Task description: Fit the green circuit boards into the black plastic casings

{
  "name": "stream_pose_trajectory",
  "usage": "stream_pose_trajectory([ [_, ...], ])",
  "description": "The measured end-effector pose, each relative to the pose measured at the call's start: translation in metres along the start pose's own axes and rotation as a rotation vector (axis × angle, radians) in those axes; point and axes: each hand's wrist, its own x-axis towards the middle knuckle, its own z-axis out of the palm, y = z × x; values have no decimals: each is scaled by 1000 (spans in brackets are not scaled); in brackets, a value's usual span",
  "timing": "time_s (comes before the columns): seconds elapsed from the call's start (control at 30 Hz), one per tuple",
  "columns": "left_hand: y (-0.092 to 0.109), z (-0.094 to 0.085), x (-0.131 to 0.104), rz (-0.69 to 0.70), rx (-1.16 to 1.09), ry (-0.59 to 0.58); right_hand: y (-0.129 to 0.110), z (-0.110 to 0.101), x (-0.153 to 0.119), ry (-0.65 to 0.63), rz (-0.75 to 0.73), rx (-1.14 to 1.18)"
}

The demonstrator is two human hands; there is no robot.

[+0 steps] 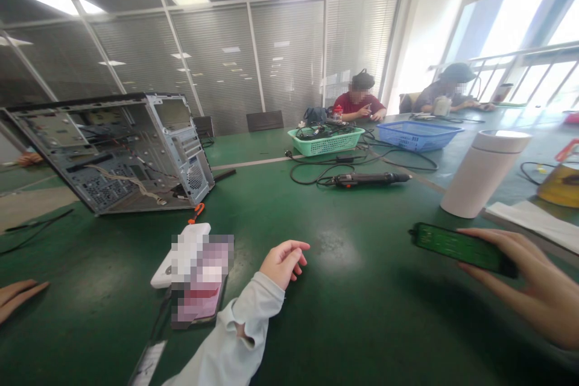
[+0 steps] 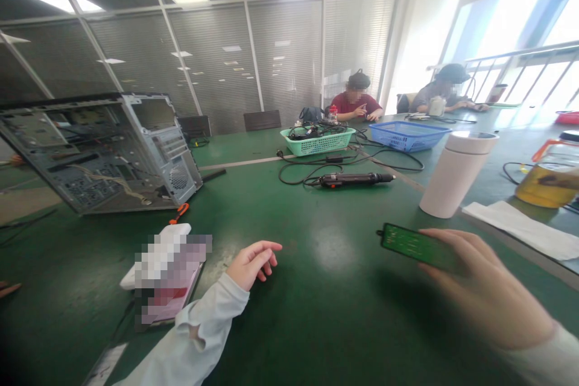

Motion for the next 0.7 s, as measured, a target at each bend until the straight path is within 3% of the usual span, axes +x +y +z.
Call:
stream_pose_trajectory([
  [0.1,0,-1,-1,6,-48,15,-51,36,11,-149,-183,209],
  [0.2,-4,-3,2,27,-139,66,-101,67,16,-315,-222,411],
  [0.3,-10,-6,7,12,-215,126,-132,89,19,-427,-230,541],
  [0.4,-15,-7,12,17,-260,141,-143,103,22,-373,-271,540],
  [0.53,-14,-6,7,45,-214,101,-134,117,25,-230,-316,480],
  [0.7,-3,-1,-11,305,142,79,-122,123,29,-162,-242,573],
])
